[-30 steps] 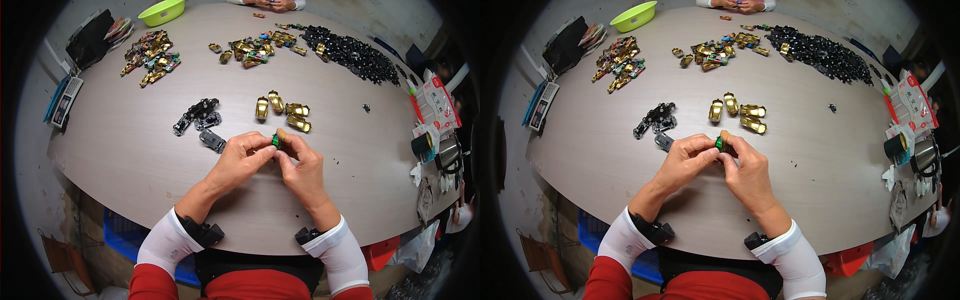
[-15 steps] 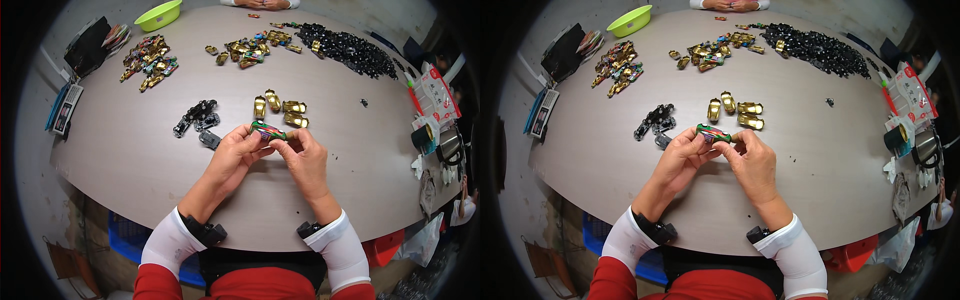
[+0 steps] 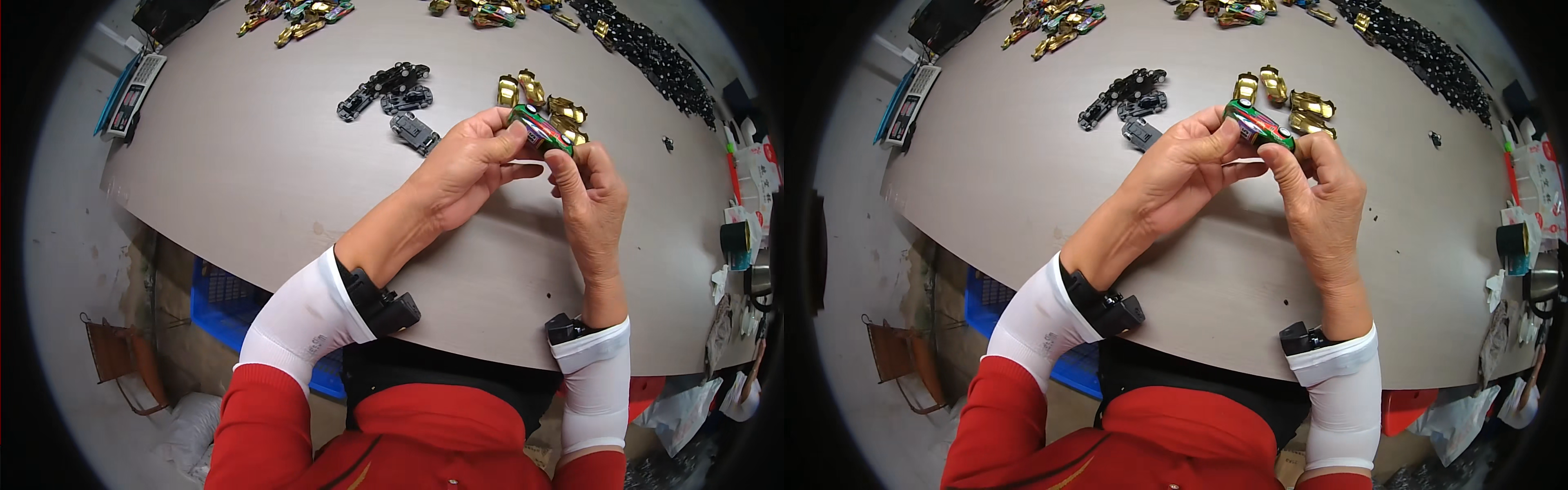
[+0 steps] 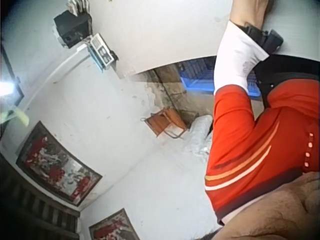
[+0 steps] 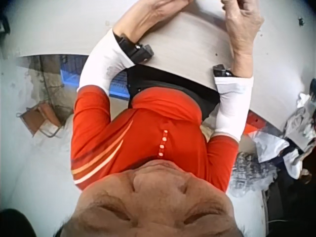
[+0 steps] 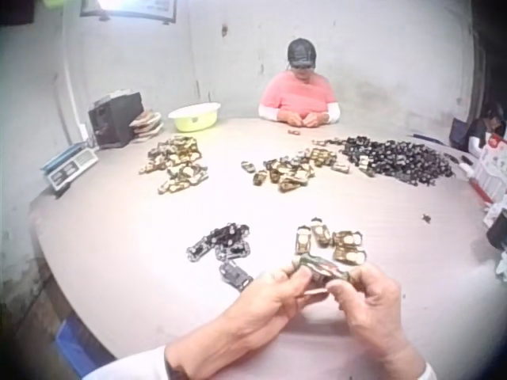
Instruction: The person assembles small toy cars by hand at a table. They pick up black chassis and gold-colored car bodies, fit the bodies onto the chassis, and place the completed units into a pile. The process is repeated continuously throughout the clip.
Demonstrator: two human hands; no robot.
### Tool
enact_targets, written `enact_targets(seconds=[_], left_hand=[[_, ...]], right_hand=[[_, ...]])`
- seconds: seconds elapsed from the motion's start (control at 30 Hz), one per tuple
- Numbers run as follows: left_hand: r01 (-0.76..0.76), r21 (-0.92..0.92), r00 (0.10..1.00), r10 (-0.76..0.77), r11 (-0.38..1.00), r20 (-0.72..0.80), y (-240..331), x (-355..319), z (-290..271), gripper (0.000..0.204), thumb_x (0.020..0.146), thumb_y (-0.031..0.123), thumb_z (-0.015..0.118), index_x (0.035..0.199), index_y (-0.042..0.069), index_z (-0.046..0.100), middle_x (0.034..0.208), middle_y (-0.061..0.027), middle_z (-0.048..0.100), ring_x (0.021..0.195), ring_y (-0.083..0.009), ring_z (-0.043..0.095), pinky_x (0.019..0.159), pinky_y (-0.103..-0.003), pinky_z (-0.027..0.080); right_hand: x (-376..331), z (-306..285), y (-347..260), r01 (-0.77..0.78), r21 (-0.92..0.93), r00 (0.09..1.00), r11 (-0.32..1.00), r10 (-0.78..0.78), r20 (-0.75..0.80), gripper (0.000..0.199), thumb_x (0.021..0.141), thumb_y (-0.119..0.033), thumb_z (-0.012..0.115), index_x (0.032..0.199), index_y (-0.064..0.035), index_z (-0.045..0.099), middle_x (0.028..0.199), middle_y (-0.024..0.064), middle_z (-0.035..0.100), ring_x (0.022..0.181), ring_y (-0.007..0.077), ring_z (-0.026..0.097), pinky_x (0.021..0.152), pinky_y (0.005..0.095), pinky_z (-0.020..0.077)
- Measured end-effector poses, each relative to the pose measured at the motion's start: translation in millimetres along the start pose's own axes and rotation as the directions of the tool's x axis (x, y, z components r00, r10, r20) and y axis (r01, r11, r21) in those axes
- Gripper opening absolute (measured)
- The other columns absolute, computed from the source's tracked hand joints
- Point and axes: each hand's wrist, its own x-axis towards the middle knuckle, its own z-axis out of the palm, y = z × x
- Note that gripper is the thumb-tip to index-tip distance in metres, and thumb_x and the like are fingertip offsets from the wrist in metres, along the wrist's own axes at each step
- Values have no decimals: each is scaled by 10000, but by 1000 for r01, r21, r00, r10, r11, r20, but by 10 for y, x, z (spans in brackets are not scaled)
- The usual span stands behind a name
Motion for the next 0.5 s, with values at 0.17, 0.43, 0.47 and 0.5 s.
enact_targets(seconds=[0.17, 0.43, 0.47, 0.5], left_hand=[[-225, 394, 971, 236, 891, 20, 37, -17, 23, 222, 965, 123, 567, 1165, 29, 550, 1087, -54, 639, 1006, -116, 594, 926, -316, 478], [-108, 465, 985, 158, 878, -69, 9, -42, 101, 331, 949, 117, 582, 1261, 11, 556, 1181, -72, 605, 1038, -128, 579, 876, -281, 487], [-36, 384, 985, 98, 923, -142, 10, -49, 62, 338, 948, 135, 590, 1259, 6, 555, 1172, -73, 609, 1029, -130, 580, 868, -279, 489], [19, 328, 988, 33, 944, -151, 21, -49, 35, 344, 946, 180, 608, 1229, -10, 562, 1099, -71, 628, 937, -138, 601, 824, -279, 503]], right_hand=[[55, -75, -77, -457, 458, 887, 762, 352, 298, 462, 962, -470, 526, 939, -16, 609, 723, 79, 639, 613, 132, 635, 506, 215, 501], [97, -133, 74, -519, 603, 854, 606, 390, 343, 307, 961, -289, 590, 1106, -19, 601, 869, 54, 660, 616, 97, 619, 524, 204, 498], [91, -121, 77, -502, 593, 864, 630, 395, 312, 297, 956, -272, 601, 1108, -17, 599, 878, 51, 659, 624, 93, 620, 531, 201, 497], [87, -114, 49, -503, 602, 862, 620, 406, 303, 280, 946, -228, 620, 1114, -6, 594, 895, 51, 656, 631, 84, 617, 537, 196, 501]])
